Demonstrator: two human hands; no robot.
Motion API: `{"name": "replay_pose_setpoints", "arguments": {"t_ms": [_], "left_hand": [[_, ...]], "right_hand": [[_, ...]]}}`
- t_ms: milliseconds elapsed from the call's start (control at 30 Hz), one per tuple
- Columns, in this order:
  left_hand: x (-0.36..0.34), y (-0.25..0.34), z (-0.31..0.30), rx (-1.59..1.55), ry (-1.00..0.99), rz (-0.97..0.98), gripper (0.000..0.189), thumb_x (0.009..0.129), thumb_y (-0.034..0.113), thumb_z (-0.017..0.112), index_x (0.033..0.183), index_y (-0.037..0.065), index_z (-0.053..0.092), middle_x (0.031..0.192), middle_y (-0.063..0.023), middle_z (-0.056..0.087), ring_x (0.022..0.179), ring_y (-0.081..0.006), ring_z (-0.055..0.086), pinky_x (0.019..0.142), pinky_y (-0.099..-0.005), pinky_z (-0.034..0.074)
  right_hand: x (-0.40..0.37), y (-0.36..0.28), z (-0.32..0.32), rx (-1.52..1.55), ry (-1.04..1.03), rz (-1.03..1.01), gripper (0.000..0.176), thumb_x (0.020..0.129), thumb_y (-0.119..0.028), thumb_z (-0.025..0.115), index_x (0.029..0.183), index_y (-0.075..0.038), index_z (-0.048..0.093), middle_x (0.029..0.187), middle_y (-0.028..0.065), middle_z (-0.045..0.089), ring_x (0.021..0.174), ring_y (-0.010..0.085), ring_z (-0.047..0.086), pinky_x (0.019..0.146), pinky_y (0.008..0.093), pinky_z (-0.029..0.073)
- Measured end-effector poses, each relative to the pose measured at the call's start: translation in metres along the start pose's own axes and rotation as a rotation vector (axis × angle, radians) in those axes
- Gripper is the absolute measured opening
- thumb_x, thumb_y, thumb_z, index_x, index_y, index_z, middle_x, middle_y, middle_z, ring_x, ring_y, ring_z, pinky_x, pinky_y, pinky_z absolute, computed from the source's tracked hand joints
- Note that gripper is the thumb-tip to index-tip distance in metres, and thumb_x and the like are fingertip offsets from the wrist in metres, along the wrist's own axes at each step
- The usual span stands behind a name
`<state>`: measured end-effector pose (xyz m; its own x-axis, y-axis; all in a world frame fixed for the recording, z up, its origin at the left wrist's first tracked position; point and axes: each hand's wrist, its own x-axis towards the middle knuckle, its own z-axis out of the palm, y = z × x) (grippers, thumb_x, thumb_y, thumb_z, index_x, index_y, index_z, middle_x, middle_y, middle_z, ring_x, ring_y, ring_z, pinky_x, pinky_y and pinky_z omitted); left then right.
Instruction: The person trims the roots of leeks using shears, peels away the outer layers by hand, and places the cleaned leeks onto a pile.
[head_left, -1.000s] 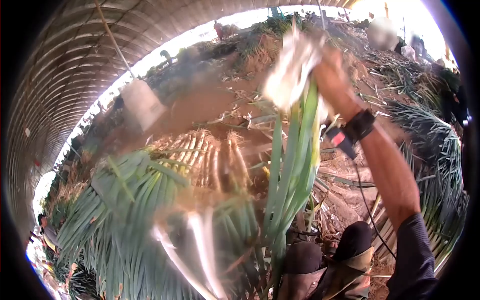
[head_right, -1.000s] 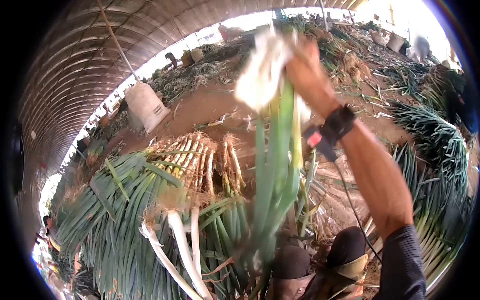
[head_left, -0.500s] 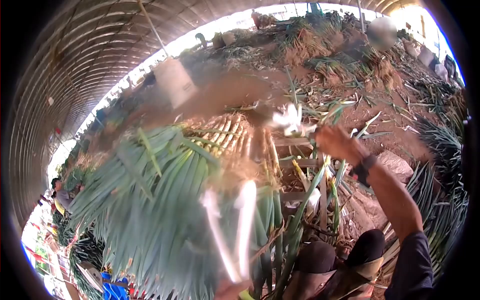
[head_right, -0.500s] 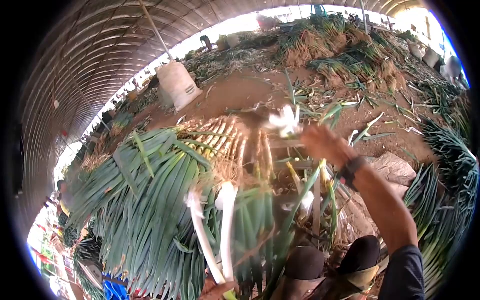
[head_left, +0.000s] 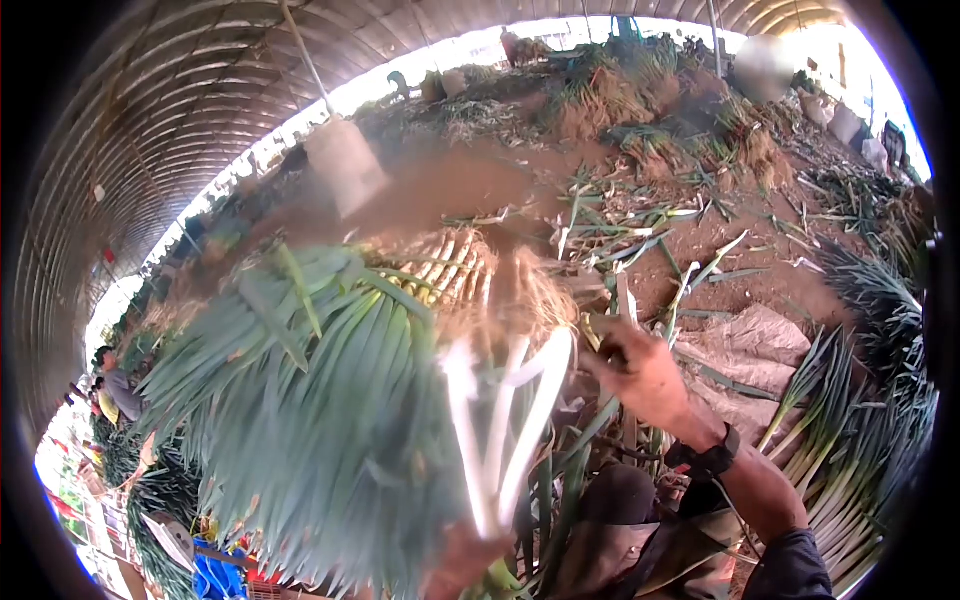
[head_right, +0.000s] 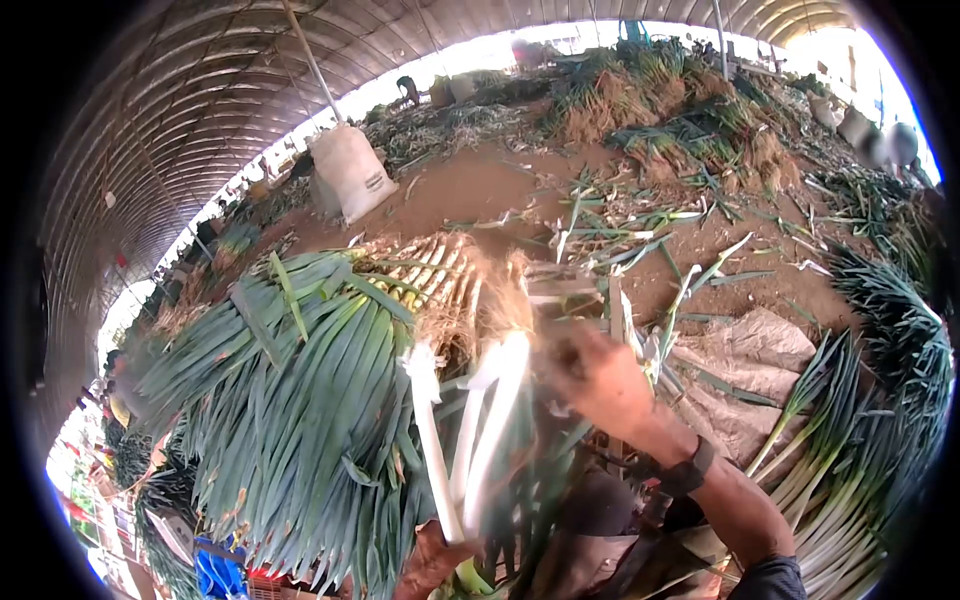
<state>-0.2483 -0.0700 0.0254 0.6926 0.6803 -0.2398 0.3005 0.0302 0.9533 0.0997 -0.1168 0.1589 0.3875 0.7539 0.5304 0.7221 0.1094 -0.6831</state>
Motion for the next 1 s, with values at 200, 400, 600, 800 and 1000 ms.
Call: {"name": "replay_pose_setpoints", "arguments": {"t_ms": [200, 400, 600, 800, 1000], "left_hand": [[-0.005, 0.048, 0.03, 0.408, -0.002, -0.073, 0.068, 0.092, 0.026, 0.071, 0.148, 0.001, 0.042, 0.139, -0.0182, 0.056, 0.126, -0.0282, 0.056, 0.106, -0.0428, 0.043], [0.002, -0.068, 0.045, 0.944, 0.276, 0.528, 0.034, 0.098, 0.037, 0.067, 0.118, 0.01, 0.066, 0.089, -0.0087, 0.06, 0.074, -0.0233, 0.057, 0.062, -0.0388, 0.044], [-0.009, 0.004, 0.051, 0.653, 0.103, 0.308, 0.031, 0.093, 0.034, 0.07, 0.108, 0.009, 0.06, 0.093, -0.0117, 0.058, 0.082, -0.0267, 0.056, 0.071, -0.0431, 0.043], [-0.002, -0.014, 0.061, 0.609, 0.206, 0.389, 0.039, 0.093, 0.044, 0.071, 0.092, 0.006, 0.063, 0.071, -0.0083, 0.058, 0.061, -0.0242, 0.053, 0.057, -0.0412, 0.04], [0.007, -0.041, 0.078, 0.875, 0.322, 0.513, 0.048, 0.092, 0.048, 0.066, 0.096, 0.001, 0.062, 0.072, -0.0176, 0.06, 0.064, -0.0383, 0.057, 0.058, -0.0494, 0.044]], "right_hand": [[0.025, -0.031, -0.049, -0.539, -0.078, -0.543, 0.06, 0.074, -0.031, 0.084, 0.121, 0.0, 0.063, 0.111, 0.0133, 0.061, 0.109, 0.0302, 0.054, 0.091, 0.0424, 0.051], [0.034, 0.005, -0.049, -1.121, -0.486, -0.414, 0.036, 0.083, -0.03, 0.075, 0.096, 0.001, 0.062, 0.085, 0.012, 0.064, 0.095, 0.025, 0.059, 0.076, 0.0408, 0.053], [0.073, 0.035, -0.085, -0.886, 0.029, -0.333, 0.006, 0.093, -0.009, 0.061, 0.095, -0.004, 0.064, 0.07, 0.0073, 0.062, 0.059, 0.0167, 0.061, 0.043, 0.0284, 0.05], [0.024, -0.009, -0.04, -0.102, -0.368, -0.109, 0.038, 0.095, -0.031, 0.07, 0.116, -0.002, 0.059, 0.086, 0.0149, 0.07, 0.069, 0.0229, 0.067, 0.056, 0.0403, 0.055], [-0.003, -0.031, -0.005, -0.033, -0.133, -0.159, 0.032, 0.093, -0.027, 0.072, 0.103, -0.002, 0.055, 0.078, 0.0155, 0.067, 0.063, 0.0308, 0.066, 0.057, 0.0436, 0.054]]}}
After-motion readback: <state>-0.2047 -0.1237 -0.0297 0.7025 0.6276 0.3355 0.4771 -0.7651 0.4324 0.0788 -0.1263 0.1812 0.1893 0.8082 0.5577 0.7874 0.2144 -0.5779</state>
